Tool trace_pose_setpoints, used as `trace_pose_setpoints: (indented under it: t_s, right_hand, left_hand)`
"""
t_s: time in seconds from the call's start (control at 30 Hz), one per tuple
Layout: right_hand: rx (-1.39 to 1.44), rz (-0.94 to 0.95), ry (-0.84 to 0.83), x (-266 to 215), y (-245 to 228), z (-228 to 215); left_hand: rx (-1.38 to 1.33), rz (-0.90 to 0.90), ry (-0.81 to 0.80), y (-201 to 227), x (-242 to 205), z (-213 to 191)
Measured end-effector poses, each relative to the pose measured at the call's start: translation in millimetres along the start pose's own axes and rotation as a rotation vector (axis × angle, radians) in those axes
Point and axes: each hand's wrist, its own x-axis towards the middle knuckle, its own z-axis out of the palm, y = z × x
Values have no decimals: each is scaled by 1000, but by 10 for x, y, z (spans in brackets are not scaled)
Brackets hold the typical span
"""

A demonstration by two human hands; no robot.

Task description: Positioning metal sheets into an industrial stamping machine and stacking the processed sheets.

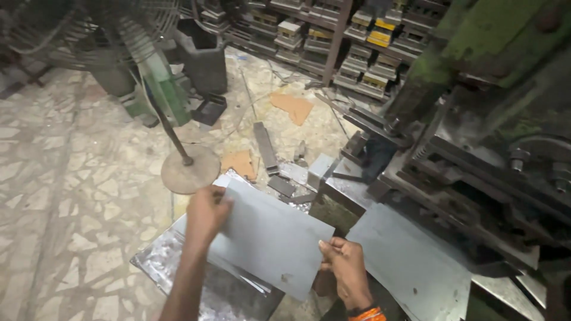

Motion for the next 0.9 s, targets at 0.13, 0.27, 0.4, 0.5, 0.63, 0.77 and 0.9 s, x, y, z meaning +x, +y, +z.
trace_pose_setpoints:
  t_s: [0.13,0.27,0.4,0.5,0.63,0.77,0.9]
  right_hand:
    - [23,49,37,48,85,70]
    - [-31,58,107,56,86,121]
    - [-77,90,147,11,76,163]
    - [-72,86,120,-51,40,140]
    - [-49,64,66,-235,-111,111]
    - [-84,36,52,-316,-191,206]
    - [-186,-1,104,-246,-163,326]
  left_hand:
    - [267,100,69,23,27,130]
    - [335,33,53,254,-119,110]
    - [389,119,89,161,-79,106]
    - [283,22,34,203,-47,-70]
    - [-167,-57,-69,35,35,-211]
    - [-191,-82,-65,86,19,-253]
    - [265,-48,64,282,-123,-206]
